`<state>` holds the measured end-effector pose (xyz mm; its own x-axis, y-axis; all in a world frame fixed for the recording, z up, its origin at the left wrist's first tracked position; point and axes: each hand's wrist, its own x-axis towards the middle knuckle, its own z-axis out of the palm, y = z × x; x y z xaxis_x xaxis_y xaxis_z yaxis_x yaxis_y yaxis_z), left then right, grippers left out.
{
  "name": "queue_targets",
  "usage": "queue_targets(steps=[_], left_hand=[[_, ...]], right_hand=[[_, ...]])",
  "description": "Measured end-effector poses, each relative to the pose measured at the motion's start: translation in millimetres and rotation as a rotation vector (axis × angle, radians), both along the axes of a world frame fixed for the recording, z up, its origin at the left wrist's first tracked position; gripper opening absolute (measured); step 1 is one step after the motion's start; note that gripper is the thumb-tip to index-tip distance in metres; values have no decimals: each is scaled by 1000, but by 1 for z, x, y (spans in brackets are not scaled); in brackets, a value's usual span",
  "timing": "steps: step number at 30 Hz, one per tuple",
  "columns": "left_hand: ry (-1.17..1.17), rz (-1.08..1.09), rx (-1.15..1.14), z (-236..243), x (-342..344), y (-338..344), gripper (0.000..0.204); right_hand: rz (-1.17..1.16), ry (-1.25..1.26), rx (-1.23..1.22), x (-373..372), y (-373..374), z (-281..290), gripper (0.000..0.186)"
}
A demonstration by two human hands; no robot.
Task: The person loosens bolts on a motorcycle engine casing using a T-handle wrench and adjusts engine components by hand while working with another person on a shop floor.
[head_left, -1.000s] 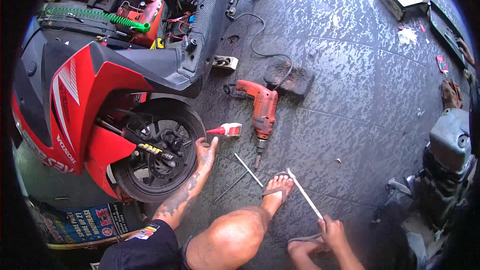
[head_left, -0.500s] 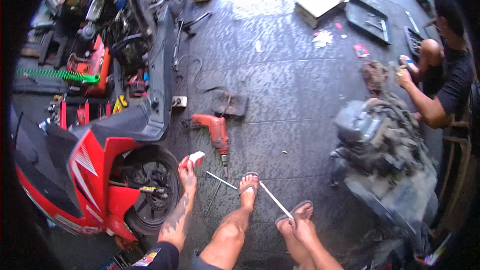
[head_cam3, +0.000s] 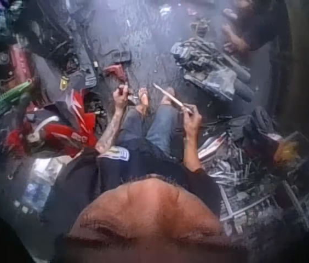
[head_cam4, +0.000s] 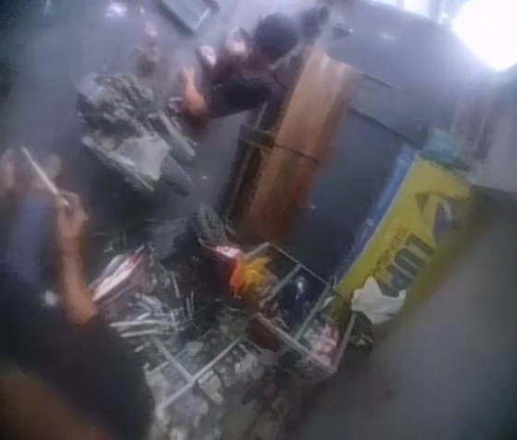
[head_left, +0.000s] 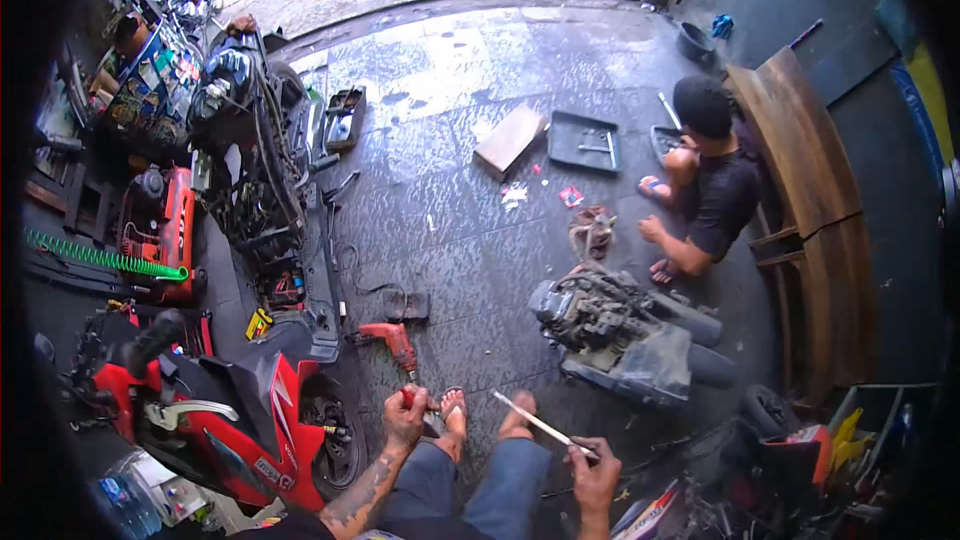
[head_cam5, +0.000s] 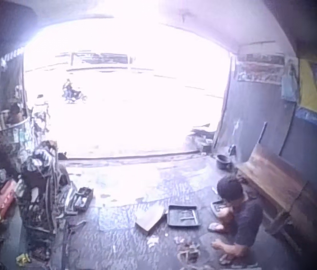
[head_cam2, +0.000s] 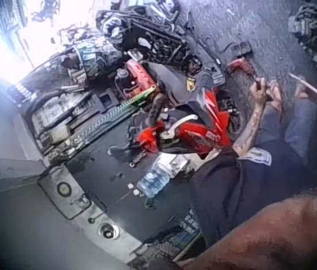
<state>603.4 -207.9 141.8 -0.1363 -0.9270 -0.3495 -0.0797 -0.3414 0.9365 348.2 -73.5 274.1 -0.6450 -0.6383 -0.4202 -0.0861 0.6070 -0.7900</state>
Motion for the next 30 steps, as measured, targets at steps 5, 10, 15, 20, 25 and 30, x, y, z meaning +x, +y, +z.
queue_targets(steps=[5, 10, 15, 20, 25, 30], left_hand=[[22, -250, -82, 124, -35, -69, 14], [123, -548, -152, 138, -65, -140, 25], [130, -915, 11, 209, -84, -240, 34], [345, -555, 68, 263, -91, -323, 26], [333, -372, -299, 267, -74, -430, 36], [430, -266, -111, 274, -31, -556, 23]], right_hand=[[-130, 138, -348, -28, 5, 42, 11], [-366, 82, -710, -61, -84, 95, 28], [-471, -72, -784, -106, -236, 122, 28], [-35, -692, -1262, -147, -430, 146, 27], [245, -970, -1346, -92, -615, 177, 26], [237, -437, -1135, -14, -777, 193, 24]])
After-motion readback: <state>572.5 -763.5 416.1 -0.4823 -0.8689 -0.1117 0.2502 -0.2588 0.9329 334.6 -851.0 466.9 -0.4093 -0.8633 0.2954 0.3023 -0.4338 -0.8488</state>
